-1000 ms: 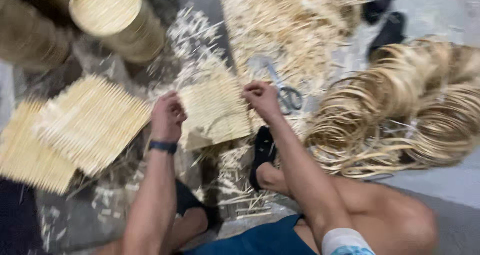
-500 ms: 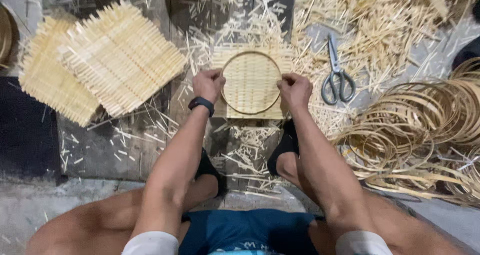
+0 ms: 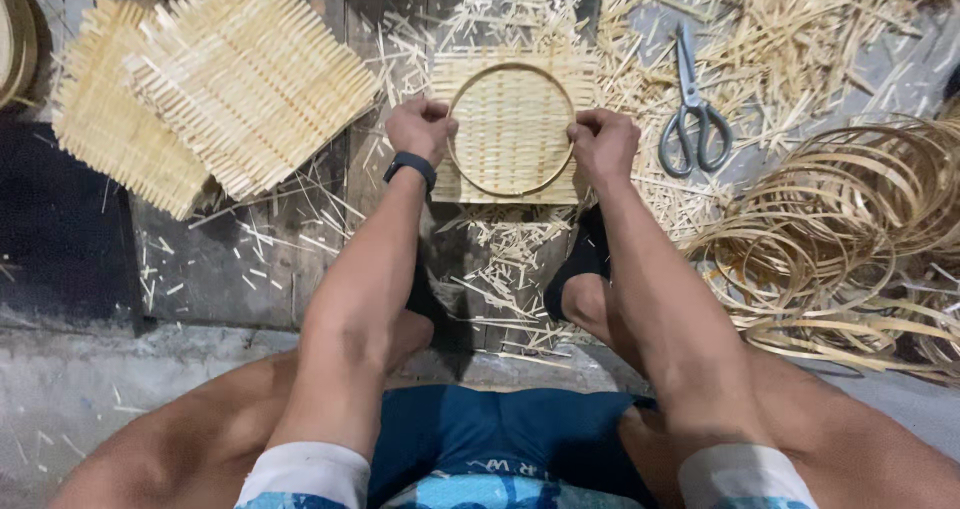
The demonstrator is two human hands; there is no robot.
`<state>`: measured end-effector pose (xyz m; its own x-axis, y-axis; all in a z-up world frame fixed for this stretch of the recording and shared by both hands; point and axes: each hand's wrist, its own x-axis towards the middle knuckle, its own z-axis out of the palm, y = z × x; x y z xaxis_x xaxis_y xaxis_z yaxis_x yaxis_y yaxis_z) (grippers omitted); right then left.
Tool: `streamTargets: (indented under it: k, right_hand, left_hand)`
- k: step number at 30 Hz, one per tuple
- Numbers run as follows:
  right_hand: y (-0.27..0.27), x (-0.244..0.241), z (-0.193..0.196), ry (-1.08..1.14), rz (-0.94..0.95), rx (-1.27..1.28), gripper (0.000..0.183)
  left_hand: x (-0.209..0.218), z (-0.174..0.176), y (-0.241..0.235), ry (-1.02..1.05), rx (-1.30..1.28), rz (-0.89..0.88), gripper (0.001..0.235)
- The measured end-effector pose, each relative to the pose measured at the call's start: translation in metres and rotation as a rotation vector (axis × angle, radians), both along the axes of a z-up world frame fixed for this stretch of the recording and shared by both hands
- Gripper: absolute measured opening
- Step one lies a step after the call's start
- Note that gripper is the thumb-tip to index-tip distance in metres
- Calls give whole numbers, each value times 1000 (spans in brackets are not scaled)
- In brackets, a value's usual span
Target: The person sits on the floor and repeatedly trims the edges of square bamboo mats using shears and a circular wooden template. They place the template on each mat, cut around it, remove the template, and stack the finished circular pieces.
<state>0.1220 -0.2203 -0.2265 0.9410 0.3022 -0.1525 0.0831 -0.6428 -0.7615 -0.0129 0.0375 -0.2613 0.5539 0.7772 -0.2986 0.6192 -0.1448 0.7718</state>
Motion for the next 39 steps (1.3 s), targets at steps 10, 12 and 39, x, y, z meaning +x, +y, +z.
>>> streamTargets:
  k: [10, 12, 39]
  right_hand:
    - [7, 1, 8, 53, -4, -9, 15]
    - [6, 5, 9, 190, -58, -57, 14]
    - [67, -75, 2, -671, 1140, -597, 85]
  left_hand:
    - [-7, -20, 17, 60, -298, 37, 20]
    - [-6, -21, 15, 20, -356, 68, 22]
    - [73, 9, 0, -332, 184, -548, 27]
